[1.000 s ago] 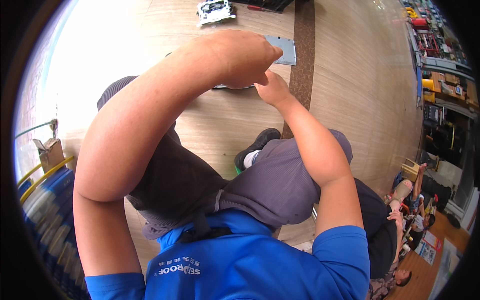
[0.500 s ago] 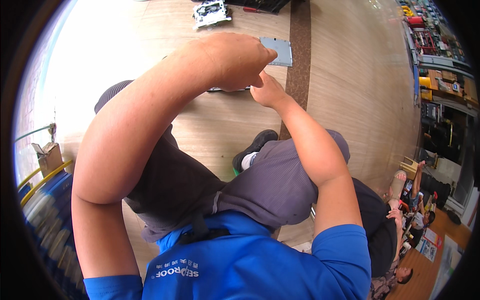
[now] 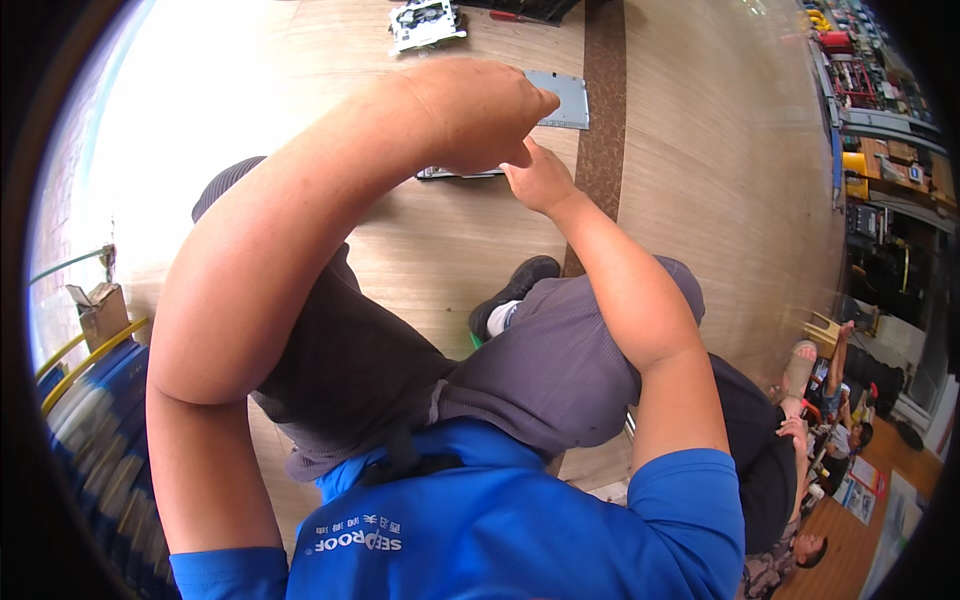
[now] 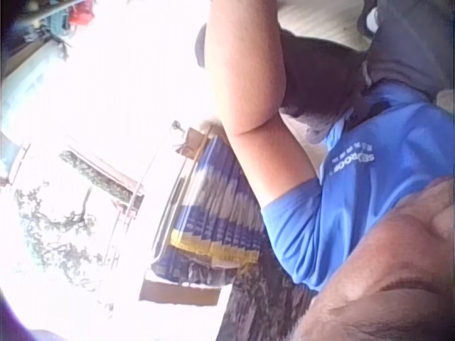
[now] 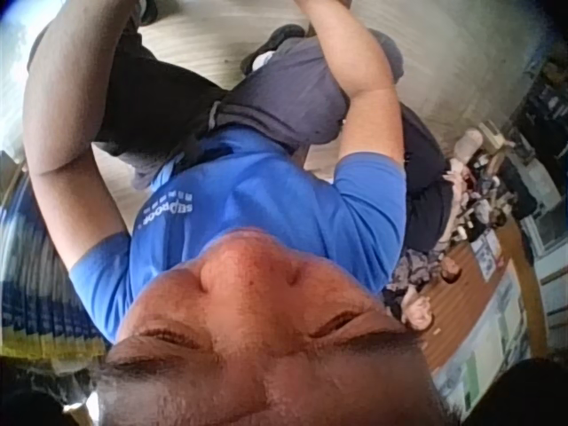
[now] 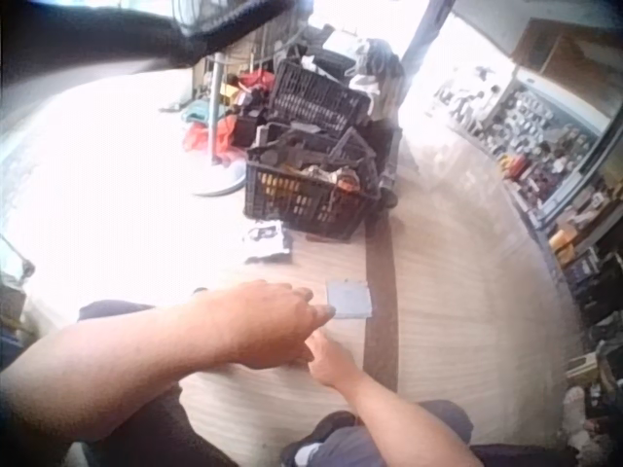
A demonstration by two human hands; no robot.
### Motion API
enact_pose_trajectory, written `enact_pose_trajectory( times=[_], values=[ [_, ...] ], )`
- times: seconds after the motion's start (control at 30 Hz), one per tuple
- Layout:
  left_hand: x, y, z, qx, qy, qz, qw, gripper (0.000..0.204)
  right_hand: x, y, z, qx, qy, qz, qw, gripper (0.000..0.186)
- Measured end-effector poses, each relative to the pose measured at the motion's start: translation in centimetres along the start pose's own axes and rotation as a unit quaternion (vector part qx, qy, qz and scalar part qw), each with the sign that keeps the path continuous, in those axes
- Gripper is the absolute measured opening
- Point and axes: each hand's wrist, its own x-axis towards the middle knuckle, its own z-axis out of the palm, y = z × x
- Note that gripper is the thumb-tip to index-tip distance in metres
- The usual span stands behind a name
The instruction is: The person disassembles a car stereo unit using a screwdriver, removing screws and set them aside, while holding the device on their lap.
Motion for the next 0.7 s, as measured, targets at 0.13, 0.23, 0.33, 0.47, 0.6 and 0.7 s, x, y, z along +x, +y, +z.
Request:
enact_pose_trajectory(
  times=[0.13, 0.23, 0.33, 0.47, 0.6, 0.7],
  values=[
    [-0.4, -0.2, 0.1, -0.005, 0.003, 0.002, 1.000, 0.053, -0.3, -1.0, 0.0, 0.004, -0.010, 0.033, 0.999, 0.024],
    [-0.6, 0.2, -0.3, -0.007, -0.013, -0.019, 1.000, 0.053, -0.3, -0.9, 0.1, 0.025, 0.017, 0.002, 1.000, 0.020],
    [-0.5, 0.4, -0.8, -0.003, -0.009, -0.015, 1.000, 0.055, -0.4, 0.1, 0.9, 0.025, 0.033, -0.019, 0.999, 0.019],
    [-0.9, -0.1, -0.5, 0.000, 0.041, 0.005, 0.999, 0.057, 0.3, 0.8, 1.0, -0.036, 0.019, 0.005, 0.999, 0.017],
    [-0.8, 0.0, -0.8, -0.018, 0.025, 0.005, 1.000, 0.060, 0.1, 0.7, 1.3, -0.016, 0.037, -0.029, 0.999, 0.014],
    [-1.1, -0.3, -0.5, -0.015, 0.046, 0.009, 0.999, 0.063, 0.0, 0.0, 0.8, -0.028, 0.001, -0.043, 0.999, 0.014]
  ],
)
